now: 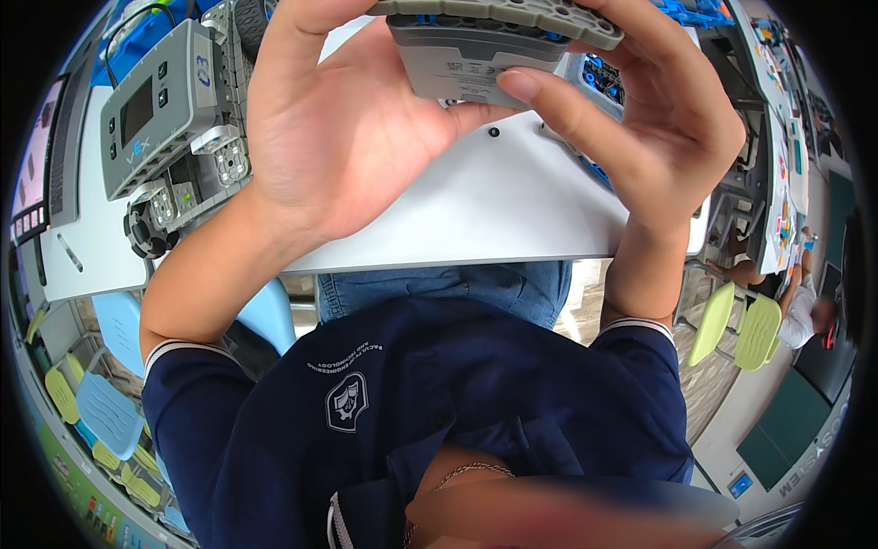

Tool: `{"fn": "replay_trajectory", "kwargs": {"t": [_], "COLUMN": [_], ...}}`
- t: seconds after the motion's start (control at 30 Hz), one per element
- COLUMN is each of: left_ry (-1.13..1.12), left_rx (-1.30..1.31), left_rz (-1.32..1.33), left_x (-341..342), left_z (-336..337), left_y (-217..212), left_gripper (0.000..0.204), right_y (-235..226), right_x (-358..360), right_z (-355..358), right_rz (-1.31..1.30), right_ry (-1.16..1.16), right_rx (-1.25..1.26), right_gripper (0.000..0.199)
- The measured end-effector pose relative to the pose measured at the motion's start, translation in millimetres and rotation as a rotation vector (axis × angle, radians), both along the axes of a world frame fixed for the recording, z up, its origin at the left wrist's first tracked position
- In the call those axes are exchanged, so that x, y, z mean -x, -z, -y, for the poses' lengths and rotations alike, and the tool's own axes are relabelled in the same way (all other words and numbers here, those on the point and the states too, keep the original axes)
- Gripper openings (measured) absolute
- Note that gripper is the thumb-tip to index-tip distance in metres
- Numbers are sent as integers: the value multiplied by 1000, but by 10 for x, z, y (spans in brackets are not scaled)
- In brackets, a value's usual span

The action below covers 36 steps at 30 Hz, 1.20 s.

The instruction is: The person assembles small robot components on a white table, inserting blue and black pegs into a gray perforated plate and attaching a green and blue plastic piece. They handle a laptop briefly and use pliers to adjust parts.

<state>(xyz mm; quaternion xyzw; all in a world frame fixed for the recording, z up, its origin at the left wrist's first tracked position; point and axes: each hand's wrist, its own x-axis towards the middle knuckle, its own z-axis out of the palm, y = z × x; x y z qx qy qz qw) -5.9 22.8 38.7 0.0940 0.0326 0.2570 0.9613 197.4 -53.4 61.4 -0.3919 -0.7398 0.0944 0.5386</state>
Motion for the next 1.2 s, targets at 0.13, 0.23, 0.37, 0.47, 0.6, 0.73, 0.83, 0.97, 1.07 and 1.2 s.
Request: {"fn": "replay_trajectory", "kwargs": {"t": [0.13,0.23,0.37,0.47,0.6,0.73,0.83,0.97,1.07,1.2], "left_ry": [67,31,-151,-192,-244,-303,-256,-373,-412,-406], "left_rx": [-105,-308,-497,-543,-713,-906,-814,-888,-946,-895], "left_rz": [-73,-274,-471,-479,-450,-522,-401,-267,-172,-230], "left_x": [-48,-93,-134,-128,-108,-94,-90,-143,-134,-112], "left_z": [20,15,55,53,28,34,53,23,6,22], "left_y": [-19,-101,-156,-130,-75,-56,-24,79,109,65], "left_gripper": [81,77,68,60,56,58,59,60,59,59], "right_y": [7,-15,-24,14,-22,-174,-188,-277,-330,-318], "right_x": [-147,-234,-347,-390,-376,-294,-135,-89,-95,-114], "right_z": [-46,-103,-104,-116,-121,-53,48,98,131,88], "right_rz": [85,84,69,38,-93,-192,-497,-596,-556,-513], "right_ry": [-8,-68,-116,-148,-242,-222,29,62,99,106], "right_rx": [-22,-44,23,71,189,424,563,794,904,917], "right_gripper": [55,54,54,55,50,45,48,50,47,43]}}
